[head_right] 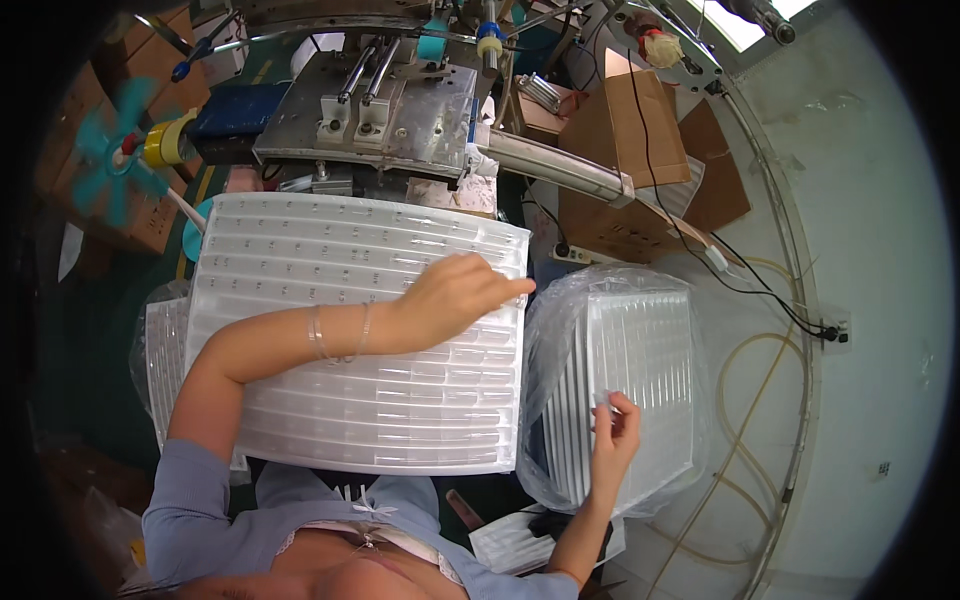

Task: The person repeatedly picks up small transparent plastic components and inserts them into a larger ribbed plastic tray. They then place the assembled tray into a machine and retrieve it, repeating this cycle continuously. The person stacks the finished trays on the table.

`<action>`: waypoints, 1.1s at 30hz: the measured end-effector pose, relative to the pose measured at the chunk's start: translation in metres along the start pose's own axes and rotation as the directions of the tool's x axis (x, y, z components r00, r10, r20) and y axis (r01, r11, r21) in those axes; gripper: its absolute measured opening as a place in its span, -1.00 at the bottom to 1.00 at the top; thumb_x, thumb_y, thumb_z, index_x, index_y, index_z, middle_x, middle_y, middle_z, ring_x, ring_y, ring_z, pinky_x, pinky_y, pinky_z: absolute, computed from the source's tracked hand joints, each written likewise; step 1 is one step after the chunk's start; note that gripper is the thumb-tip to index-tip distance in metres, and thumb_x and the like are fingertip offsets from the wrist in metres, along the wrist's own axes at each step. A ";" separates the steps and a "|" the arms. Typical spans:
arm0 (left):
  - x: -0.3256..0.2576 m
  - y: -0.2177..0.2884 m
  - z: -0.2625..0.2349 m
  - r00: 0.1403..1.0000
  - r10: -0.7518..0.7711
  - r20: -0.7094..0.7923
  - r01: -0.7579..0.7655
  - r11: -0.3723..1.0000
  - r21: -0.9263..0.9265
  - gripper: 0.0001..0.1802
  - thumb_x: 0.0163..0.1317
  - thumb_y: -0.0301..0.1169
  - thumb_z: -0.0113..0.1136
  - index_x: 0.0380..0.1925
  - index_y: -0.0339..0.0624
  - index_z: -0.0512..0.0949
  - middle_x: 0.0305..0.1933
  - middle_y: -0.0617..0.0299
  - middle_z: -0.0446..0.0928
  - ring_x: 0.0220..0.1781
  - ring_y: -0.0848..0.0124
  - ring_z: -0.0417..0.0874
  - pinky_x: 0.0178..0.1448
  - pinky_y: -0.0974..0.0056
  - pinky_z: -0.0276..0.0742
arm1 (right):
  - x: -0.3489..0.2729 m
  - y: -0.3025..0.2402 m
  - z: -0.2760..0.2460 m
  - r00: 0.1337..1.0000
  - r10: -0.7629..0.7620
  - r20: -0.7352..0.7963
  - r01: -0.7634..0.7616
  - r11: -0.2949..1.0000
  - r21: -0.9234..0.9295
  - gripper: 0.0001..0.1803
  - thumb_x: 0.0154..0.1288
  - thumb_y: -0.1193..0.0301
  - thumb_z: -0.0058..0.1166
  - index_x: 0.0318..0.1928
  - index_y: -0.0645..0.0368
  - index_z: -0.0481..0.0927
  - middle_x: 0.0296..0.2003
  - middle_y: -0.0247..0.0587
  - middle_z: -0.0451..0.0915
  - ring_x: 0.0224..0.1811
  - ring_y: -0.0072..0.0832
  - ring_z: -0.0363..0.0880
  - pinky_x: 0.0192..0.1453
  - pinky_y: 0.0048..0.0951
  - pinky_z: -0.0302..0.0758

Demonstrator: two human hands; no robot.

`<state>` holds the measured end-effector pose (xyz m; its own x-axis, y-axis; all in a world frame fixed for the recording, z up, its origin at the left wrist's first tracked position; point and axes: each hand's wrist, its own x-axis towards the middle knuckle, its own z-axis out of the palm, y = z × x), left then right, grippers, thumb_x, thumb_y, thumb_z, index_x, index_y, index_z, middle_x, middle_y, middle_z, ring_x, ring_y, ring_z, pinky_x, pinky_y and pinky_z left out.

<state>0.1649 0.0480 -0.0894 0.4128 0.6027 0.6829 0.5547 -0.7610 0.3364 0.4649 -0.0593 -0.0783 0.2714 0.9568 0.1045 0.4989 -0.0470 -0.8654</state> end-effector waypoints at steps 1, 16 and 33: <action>-0.008 0.000 0.019 0.998 -0.025 0.059 0.023 0.999 0.038 -0.64 0.06 -0.51 0.13 -0.07 -0.08 0.53 -0.34 0.28 0.56 -0.22 0.36 0.53 -0.11 0.26 0.44 | 0.003 -0.003 0.007 0.999 -0.016 0.037 0.015 0.999 0.034 -0.82 0.26 0.51 0.07 -0.13 0.27 0.51 -0.06 -0.22 0.55 -0.18 -0.58 0.51 -0.20 -0.57 0.47; -0.145 -0.019 -0.163 0.893 -0.440 -0.091 0.449 0.882 0.144 -0.64 0.07 -0.43 0.19 -0.07 -0.19 0.55 -0.18 0.09 0.57 -0.11 0.15 0.57 0.00 0.11 0.46 | 0.030 -0.069 0.090 0.869 -0.264 0.418 0.208 0.962 0.175 -0.68 0.33 0.51 -0.02 0.08 0.28 0.43 0.10 -0.13 0.46 -0.04 -0.50 0.52 -0.14 -0.60 0.47; -0.248 0.005 -0.219 0.616 -0.772 -0.156 0.788 0.607 0.109 -0.82 0.03 -0.45 0.26 -0.34 -0.19 0.52 -0.28 0.16 0.53 -0.19 0.19 0.52 -0.05 0.16 0.42 | 0.101 -0.228 0.298 0.544 -0.833 0.096 0.836 0.548 0.016 -0.77 0.24 0.50 0.15 -0.11 0.34 0.56 -0.22 -0.15 0.62 -0.25 -0.50 0.57 -0.11 -0.48 0.49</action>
<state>-0.0934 -0.1579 -0.1149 -0.2865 0.9215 0.2621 0.7401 0.0392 0.6714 0.1335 0.1330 -0.0166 -0.3474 0.5876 0.7308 0.4876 0.7789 -0.3944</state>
